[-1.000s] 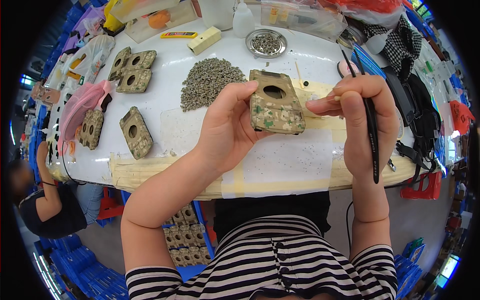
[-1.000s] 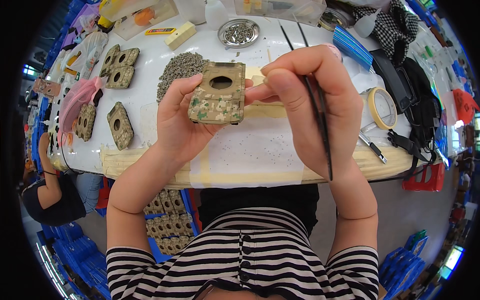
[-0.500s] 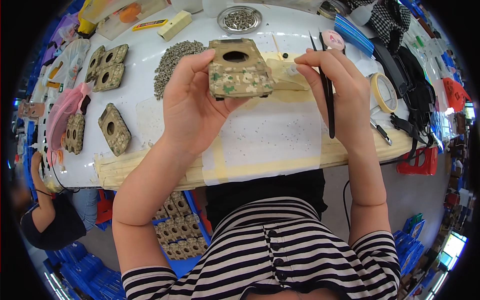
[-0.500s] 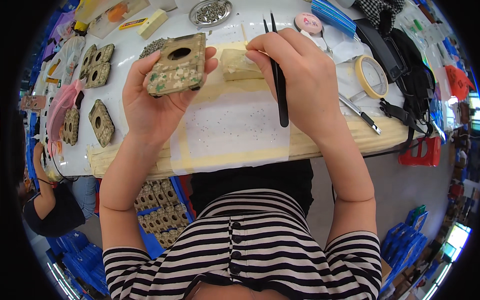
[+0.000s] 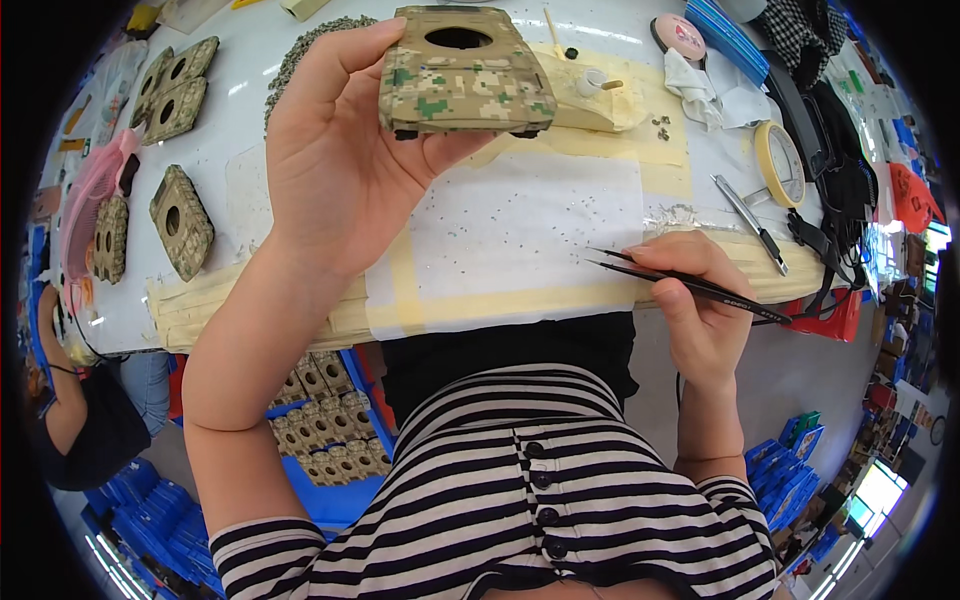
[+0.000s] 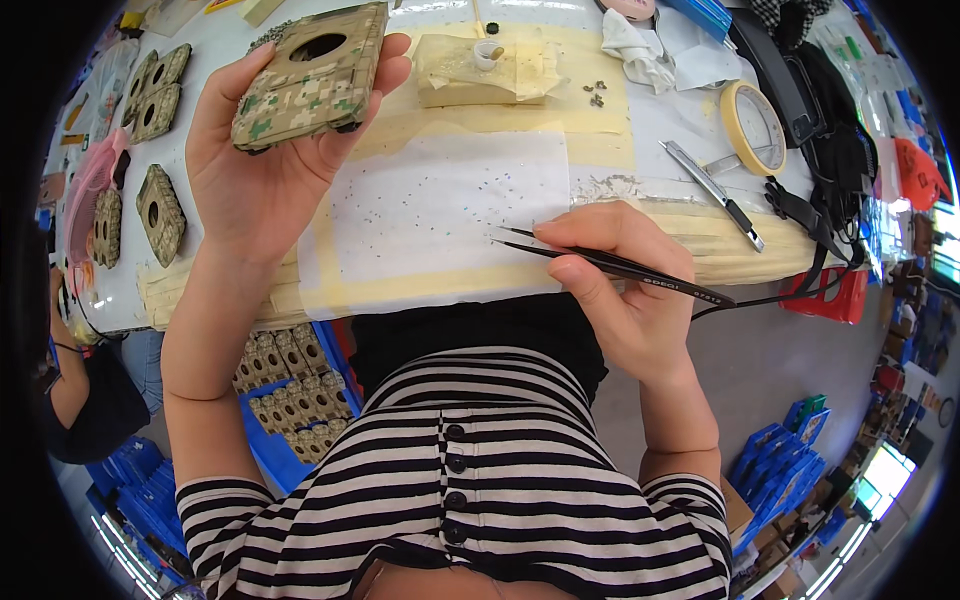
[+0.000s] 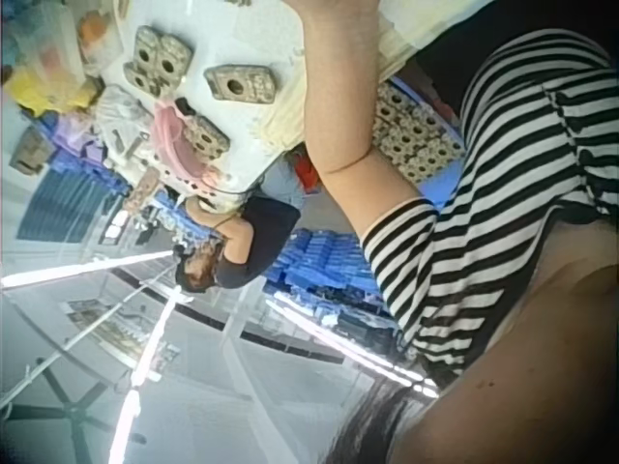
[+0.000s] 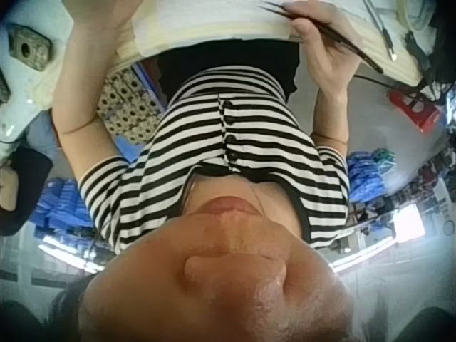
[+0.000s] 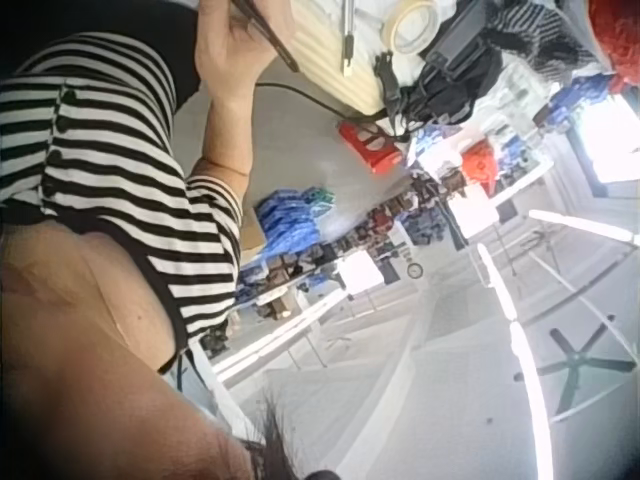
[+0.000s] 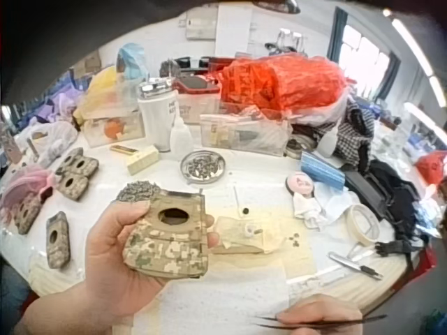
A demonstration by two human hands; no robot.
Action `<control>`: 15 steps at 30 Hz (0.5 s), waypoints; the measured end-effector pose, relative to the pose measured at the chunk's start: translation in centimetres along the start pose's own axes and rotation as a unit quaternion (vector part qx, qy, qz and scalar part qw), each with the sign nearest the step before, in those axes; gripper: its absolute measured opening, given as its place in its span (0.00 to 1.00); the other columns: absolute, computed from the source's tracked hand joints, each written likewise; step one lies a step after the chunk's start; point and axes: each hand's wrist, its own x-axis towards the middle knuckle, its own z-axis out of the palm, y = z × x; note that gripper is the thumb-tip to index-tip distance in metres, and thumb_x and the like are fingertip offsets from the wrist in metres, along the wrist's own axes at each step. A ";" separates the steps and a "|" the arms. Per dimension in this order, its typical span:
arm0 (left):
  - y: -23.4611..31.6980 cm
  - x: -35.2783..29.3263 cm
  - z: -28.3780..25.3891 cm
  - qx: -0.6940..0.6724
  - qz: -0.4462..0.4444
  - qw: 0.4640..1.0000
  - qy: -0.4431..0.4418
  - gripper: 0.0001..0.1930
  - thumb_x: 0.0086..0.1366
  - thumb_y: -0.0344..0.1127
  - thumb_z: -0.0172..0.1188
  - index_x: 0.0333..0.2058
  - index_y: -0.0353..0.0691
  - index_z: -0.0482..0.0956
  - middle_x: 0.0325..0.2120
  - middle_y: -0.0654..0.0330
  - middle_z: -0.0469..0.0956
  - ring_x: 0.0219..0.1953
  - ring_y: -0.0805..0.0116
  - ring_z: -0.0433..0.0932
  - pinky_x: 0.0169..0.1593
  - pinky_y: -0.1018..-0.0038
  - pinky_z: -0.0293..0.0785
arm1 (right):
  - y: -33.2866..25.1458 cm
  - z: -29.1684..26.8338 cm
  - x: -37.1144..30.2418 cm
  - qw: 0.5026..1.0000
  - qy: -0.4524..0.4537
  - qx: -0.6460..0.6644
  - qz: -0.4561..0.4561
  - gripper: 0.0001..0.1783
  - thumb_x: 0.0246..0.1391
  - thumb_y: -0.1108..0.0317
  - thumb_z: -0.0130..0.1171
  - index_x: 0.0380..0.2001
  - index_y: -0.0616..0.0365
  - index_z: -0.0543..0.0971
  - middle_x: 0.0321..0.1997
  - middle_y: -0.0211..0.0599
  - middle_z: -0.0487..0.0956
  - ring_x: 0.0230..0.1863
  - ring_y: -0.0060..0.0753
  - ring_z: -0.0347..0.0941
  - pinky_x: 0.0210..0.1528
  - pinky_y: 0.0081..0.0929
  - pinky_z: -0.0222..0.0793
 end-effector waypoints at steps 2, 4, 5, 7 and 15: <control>0.1 0.3 -0.7 -0.057 -0.012 0.995 -0.081 0.29 0.67 0.42 0.36 0.55 0.16 0.55 0.53 0.31 0.61 0.55 0.48 0.68 0.54 0.69 0.74 | -0.3 1.1 -0.5 0.996 0.049 0.045 0.065 0.08 0.52 0.74 0.59 0.35 0.67 0.77 0.31 0.36 0.79 0.33 0.21 0.73 0.38 0.17 0.67; 0.2 0.4 -1.0 -0.083 -0.016 0.989 -0.122 0.29 0.67 0.42 0.36 0.55 0.16 0.55 0.54 0.30 0.61 0.56 0.48 0.67 0.55 0.69 0.74 | -0.4 1.5 -0.7 0.990 0.077 0.059 0.099 0.06 0.52 0.75 0.59 0.33 0.66 0.76 0.30 0.35 0.79 0.32 0.20 0.72 0.36 0.17 0.67; 0.2 0.4 -1.0 -0.082 -0.016 0.989 -0.123 0.29 0.67 0.42 0.36 0.55 0.16 0.54 0.54 0.30 0.61 0.56 0.48 0.67 0.55 0.69 0.74 | -0.3 1.5 -0.7 0.990 0.080 0.050 0.102 0.05 0.52 0.75 0.59 0.32 0.65 0.76 0.29 0.34 0.78 0.31 0.20 0.72 0.36 0.17 0.67; 0.3 0.5 -1.0 -0.082 -0.016 0.989 -0.122 0.29 0.67 0.42 0.36 0.56 0.17 0.54 0.54 0.30 0.60 0.56 0.48 0.67 0.55 0.69 0.73 | -0.4 1.6 -0.7 0.989 0.082 0.040 0.119 0.04 0.53 0.75 0.58 0.30 0.65 0.75 0.28 0.33 0.78 0.30 0.18 0.71 0.34 0.16 0.66; 0.1 0.5 -1.0 -0.060 -0.012 0.992 -0.115 0.29 0.67 0.43 0.35 0.57 0.19 0.54 0.54 0.31 0.61 0.56 0.48 0.67 0.55 0.69 0.73 | -0.7 1.9 -0.4 0.985 0.080 0.055 0.141 0.04 0.54 0.75 0.57 0.29 0.64 0.73 0.25 0.32 0.76 0.27 0.16 0.70 0.30 0.12 0.65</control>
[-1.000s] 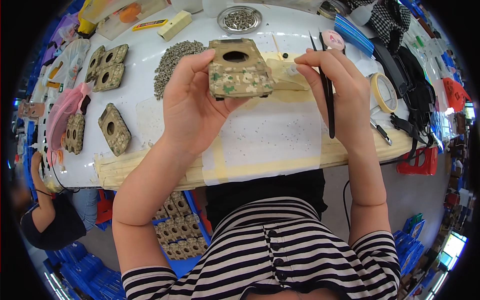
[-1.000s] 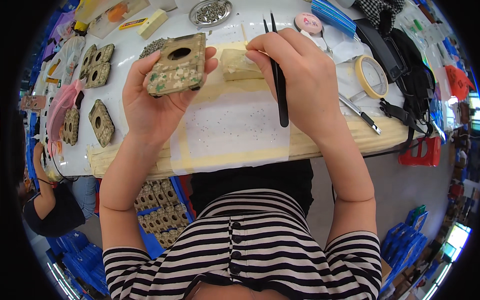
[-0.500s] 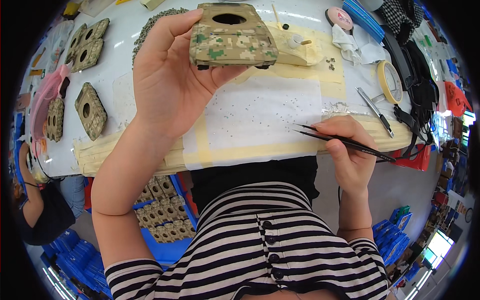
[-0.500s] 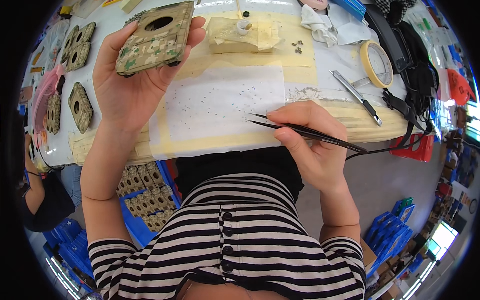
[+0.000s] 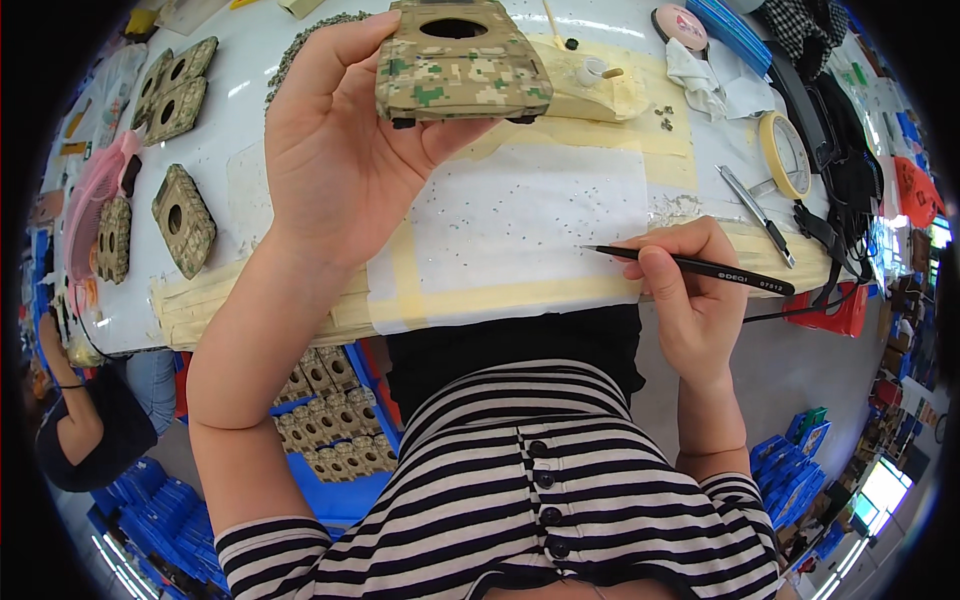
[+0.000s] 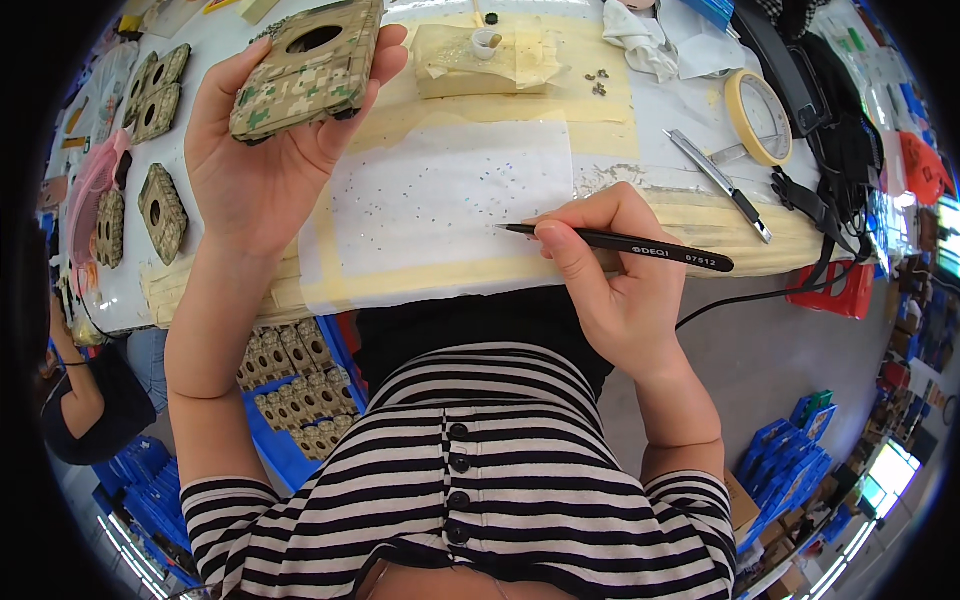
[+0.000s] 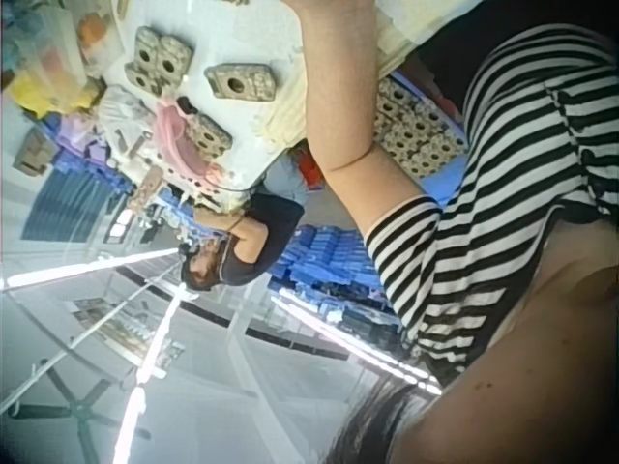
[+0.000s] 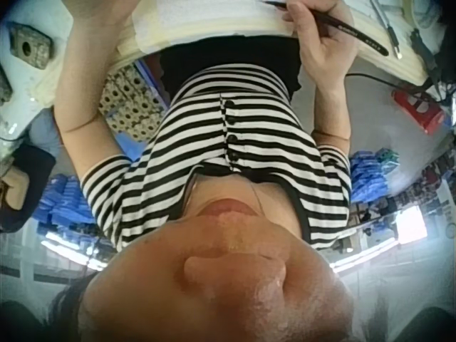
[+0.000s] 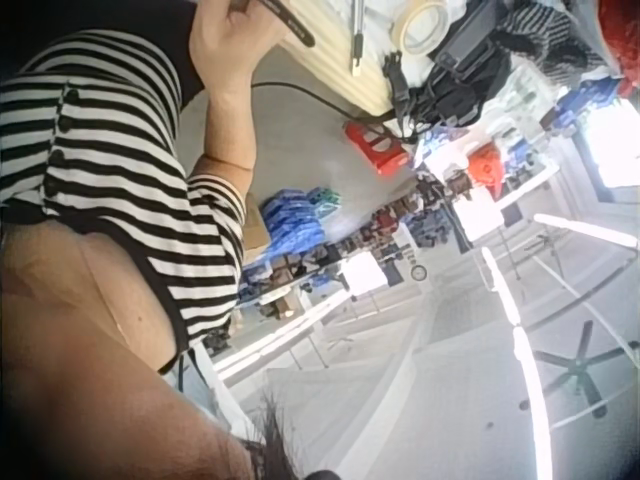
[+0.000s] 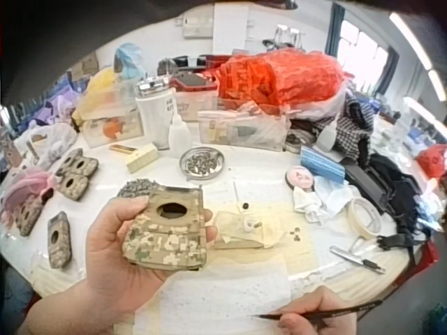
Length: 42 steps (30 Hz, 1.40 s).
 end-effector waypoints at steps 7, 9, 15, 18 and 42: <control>-1.1 -0.3 0.6 -0.033 0.022 0.997 0.073 0.28 0.65 0.43 0.35 0.53 0.24 0.64 0.49 0.39 0.70 0.53 0.43 0.70 0.55 0.57 0.68 | 0.1 0.1 0.1 1.000 0.000 -0.004 -0.016 0.05 0.54 0.74 0.58 0.29 0.64 0.73 0.25 0.32 0.76 0.27 0.16 0.70 0.30 0.12 0.65; -1.2 -0.3 0.6 -0.033 0.027 0.997 0.066 0.27 0.65 0.43 0.35 0.53 0.24 0.65 0.48 0.40 0.71 0.52 0.44 0.70 0.55 0.57 0.68 | 0.2 0.1 0.0 1.000 -0.001 -0.006 -0.019 0.05 0.54 0.73 0.58 0.29 0.64 0.73 0.26 0.32 0.77 0.27 0.16 0.70 0.30 0.12 0.65; -1.1 -0.2 0.8 -0.031 0.023 0.996 0.079 0.27 0.65 0.43 0.36 0.53 0.24 0.65 0.48 0.39 0.71 0.52 0.43 0.70 0.55 0.57 0.68 | 0.0 0.1 0.0 1.000 0.000 -0.008 -0.015 0.06 0.54 0.73 0.58 0.29 0.64 0.73 0.26 0.32 0.76 0.27 0.16 0.70 0.30 0.12 0.65; -1.1 -0.3 0.7 -0.036 0.023 0.996 0.076 0.27 0.65 0.42 0.36 0.53 0.24 0.65 0.48 0.39 0.71 0.52 0.43 0.70 0.55 0.58 0.69 | 0.0 0.1 0.1 1.000 0.001 0.004 -0.014 0.06 0.55 0.74 0.58 0.29 0.64 0.73 0.26 0.32 0.76 0.28 0.16 0.70 0.31 0.12 0.65; -0.3 -0.3 1.8 0.028 -0.031 0.988 0.150 0.28 0.65 0.45 0.40 0.54 0.24 0.63 0.50 0.40 0.70 0.51 0.50 0.73 0.52 0.68 0.73 | -5.1 0.5 5.3 0.948 -0.022 0.028 -0.318 0.14 0.49 0.70 0.63 0.35 0.63 0.71 0.39 0.54 0.77 0.38 0.39 0.77 0.37 0.27 0.75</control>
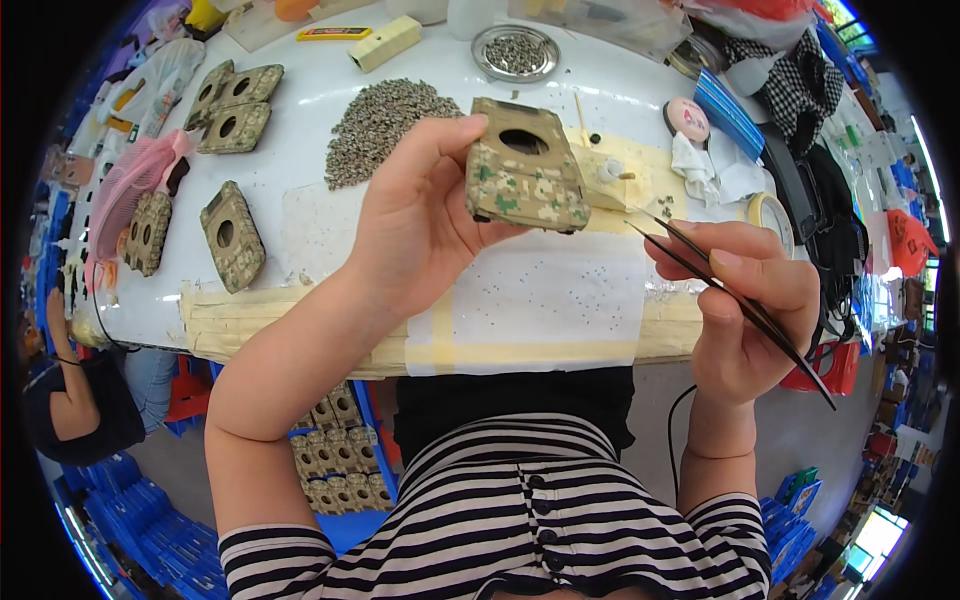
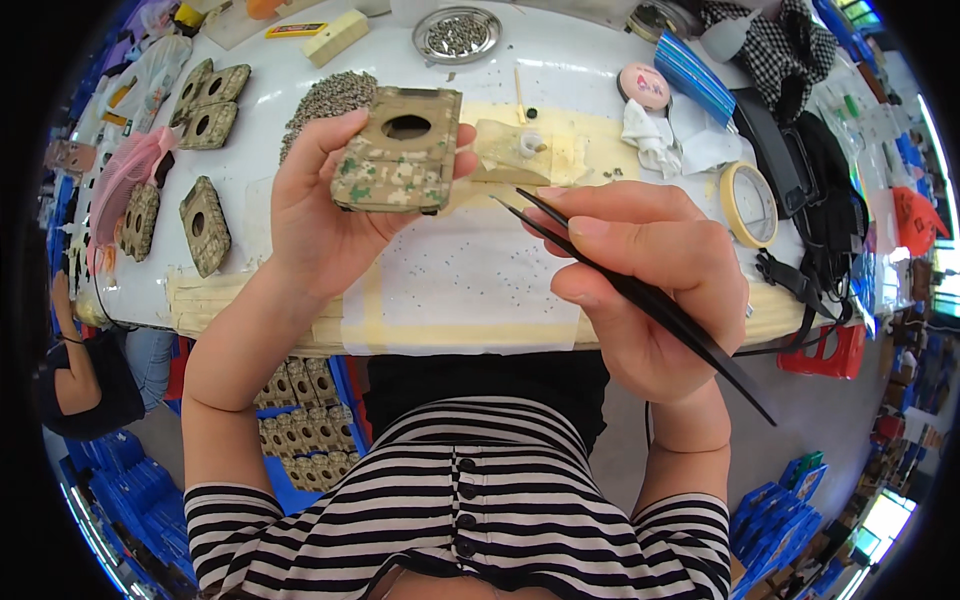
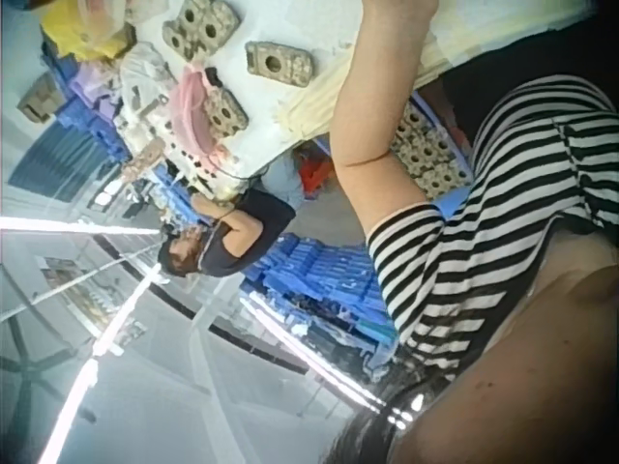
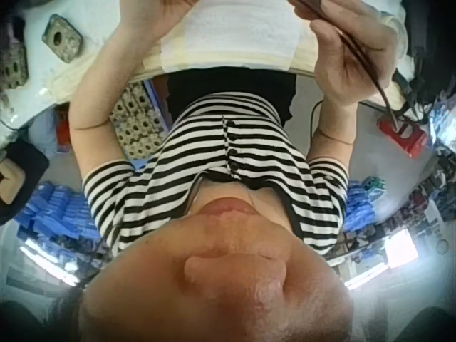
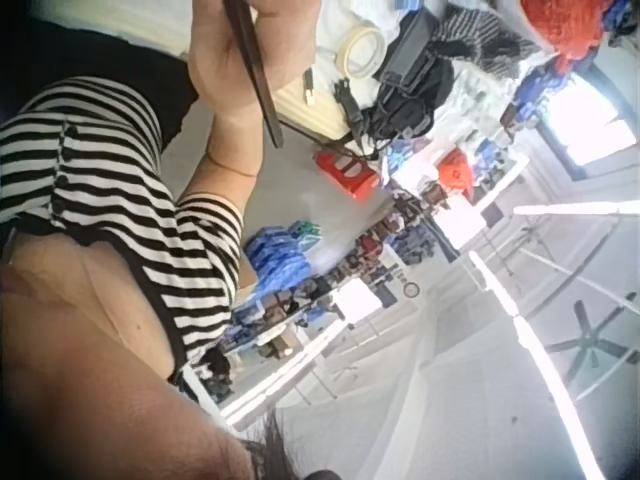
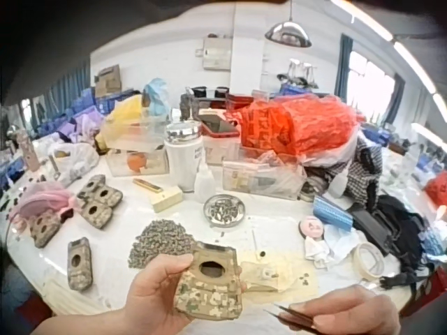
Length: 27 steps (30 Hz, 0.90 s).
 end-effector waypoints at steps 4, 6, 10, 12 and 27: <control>0.2 -0.2 0.1 -0.013 -0.016 1.000 -0.010 0.27 0.64 0.47 0.40 0.53 0.29 0.67 0.49 0.44 0.72 0.49 0.57 0.75 0.50 0.68 0.74 | -0.1 0.5 1.9 0.996 -0.051 -0.050 -0.054 0.16 0.44 0.68 0.68 0.34 0.60 0.73 0.39 0.50 0.79 0.36 0.38 0.77 0.34 0.27 0.74; 0.2 -0.4 0.2 -0.015 -0.027 0.999 -0.012 0.27 0.64 0.47 0.40 0.52 0.31 0.68 0.48 0.47 0.73 0.48 0.62 0.76 0.49 0.69 0.74 | 0.0 0.8 2.6 0.992 -0.068 -0.070 -0.077 0.17 0.41 0.68 0.69 0.33 0.59 0.74 0.38 0.48 0.80 0.35 0.37 0.77 0.34 0.26 0.74; 0.3 -0.4 0.4 -0.016 -0.029 0.999 -0.018 0.26 0.64 0.48 0.41 0.51 0.32 0.69 0.47 0.49 0.74 0.47 0.62 0.76 0.49 0.69 0.75 | 0.3 1.3 3.8 0.981 -0.093 -0.107 -0.131 0.17 0.39 0.68 0.70 0.31 0.58 0.74 0.37 0.46 0.80 0.32 0.35 0.77 0.31 0.23 0.73; 0.3 -0.5 0.5 -0.017 -0.031 0.999 -0.015 0.26 0.64 0.48 0.41 0.51 0.32 0.69 0.46 0.49 0.74 0.47 0.63 0.76 0.49 0.69 0.75 | 0.3 1.4 4.0 0.977 -0.104 -0.118 -0.144 0.17 0.39 0.67 0.70 0.31 0.58 0.74 0.36 0.46 0.80 0.31 0.34 0.77 0.30 0.22 0.73; 0.4 -0.5 0.4 -0.009 -0.044 0.999 -0.021 0.27 0.64 0.48 0.40 0.52 0.32 0.68 0.47 0.49 0.74 0.48 0.63 0.75 0.51 0.69 0.73 | -0.5 1.3 4.2 0.968 -0.137 -0.151 -0.147 0.16 0.38 0.68 0.69 0.31 0.58 0.74 0.36 0.44 0.80 0.31 0.34 0.78 0.30 0.23 0.74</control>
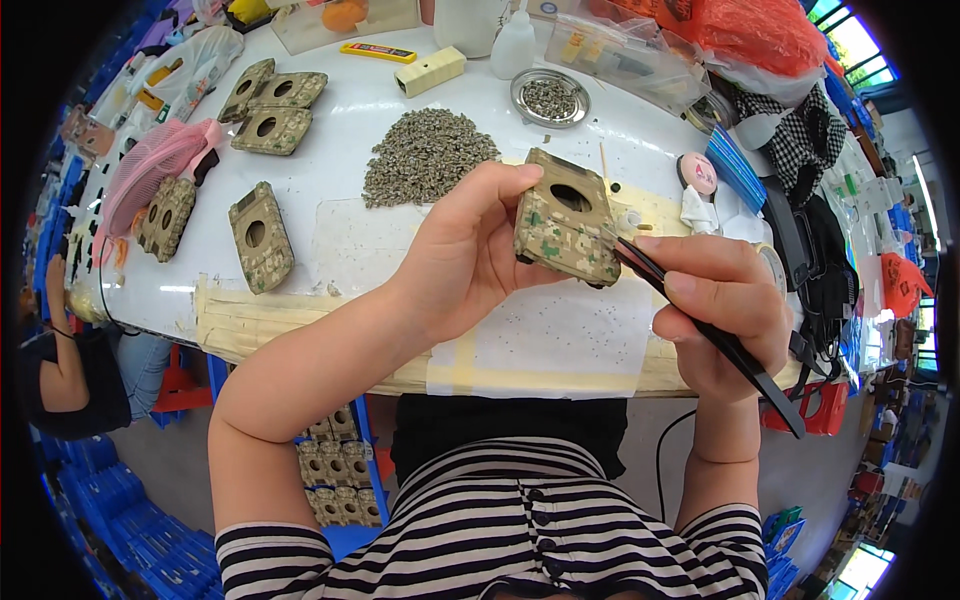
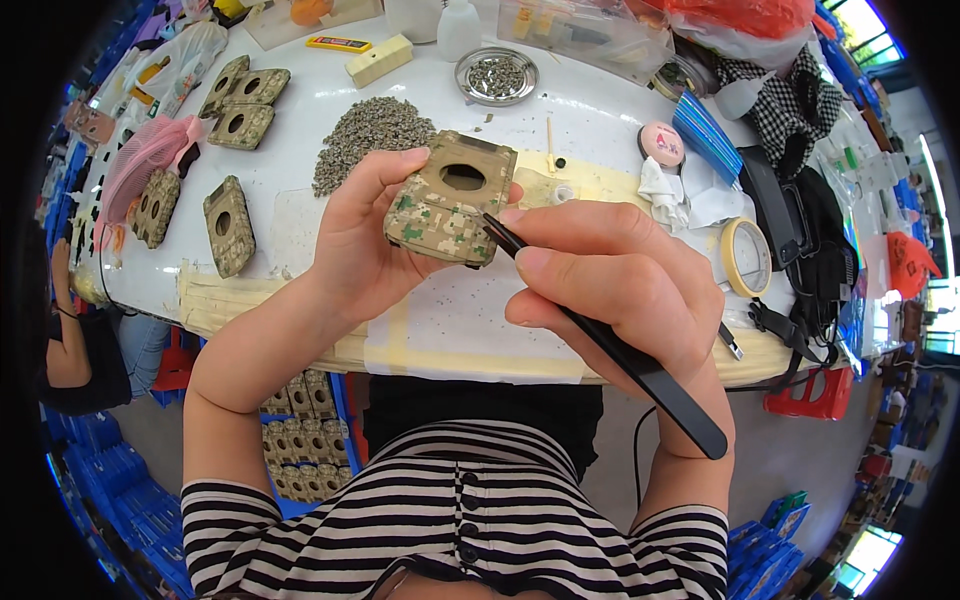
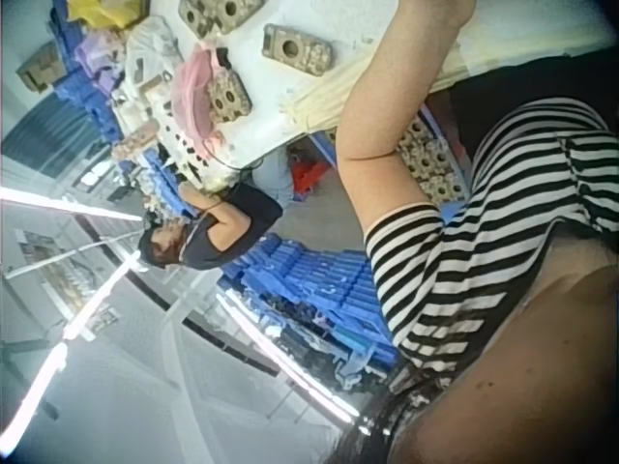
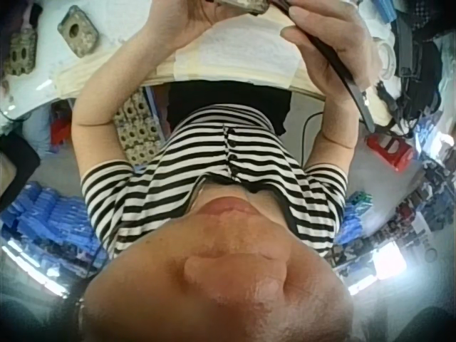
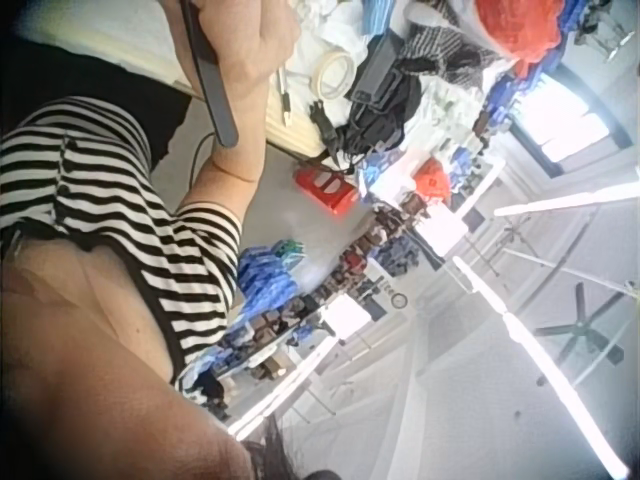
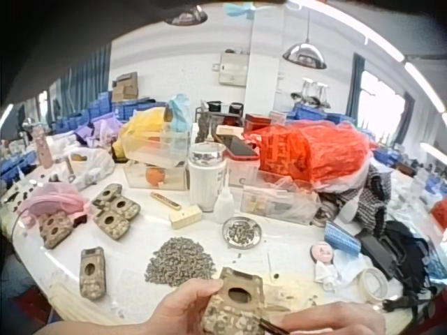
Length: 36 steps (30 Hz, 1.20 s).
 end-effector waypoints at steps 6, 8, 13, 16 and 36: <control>0.0 0.0 0.0 -0.005 0.000 1.000 0.000 0.26 0.64 0.48 0.40 0.52 0.32 0.68 0.47 0.49 0.74 0.49 0.64 0.75 0.52 0.69 0.73 | 0.0 0.0 -0.3 0.999 -0.015 -0.034 -0.002 0.16 0.48 0.57 0.62 0.33 0.55 0.73 0.35 0.48 0.80 0.32 0.37 0.78 0.32 0.25 0.72; 0.0 0.0 0.0 -0.006 0.001 1.000 0.002 0.26 0.64 0.48 0.40 0.52 0.32 0.68 0.47 0.49 0.74 0.49 0.64 0.75 0.52 0.69 0.72 | -0.1 0.0 -0.2 0.999 -0.015 -0.042 -0.008 0.16 0.48 0.57 0.62 0.34 0.55 0.72 0.34 0.47 0.80 0.32 0.36 0.78 0.31 0.24 0.72; -0.1 0.1 -0.1 -0.008 -0.002 1.000 -0.002 0.27 0.64 0.48 0.40 0.53 0.32 0.67 0.48 0.48 0.73 0.50 0.63 0.74 0.54 0.68 0.71 | 0.0 0.1 -0.1 0.998 -0.016 -0.062 -0.025 0.16 0.48 0.57 0.61 0.35 0.54 0.72 0.34 0.46 0.81 0.30 0.35 0.78 0.29 0.23 0.71; 0.0 0.0 -0.1 -0.004 -0.001 1.000 -0.004 0.27 0.64 0.48 0.40 0.53 0.32 0.67 0.48 0.48 0.73 0.50 0.62 0.74 0.54 0.67 0.70 | 0.0 0.1 0.0 0.997 -0.022 -0.070 -0.031 0.16 0.49 0.56 0.60 0.35 0.54 0.71 0.34 0.45 0.81 0.30 0.35 0.78 0.28 0.22 0.71; -0.1 0.0 -0.1 -0.001 0.002 1.000 -0.005 0.28 0.63 0.49 0.41 0.52 0.31 0.68 0.47 0.48 0.74 0.49 0.62 0.75 0.52 0.68 0.72 | 0.2 -0.1 0.0 1.000 -0.005 -0.008 -0.005 0.15 0.38 0.65 0.69 0.28 0.57 0.74 0.34 0.41 0.81 0.28 0.33 0.78 0.27 0.21 0.73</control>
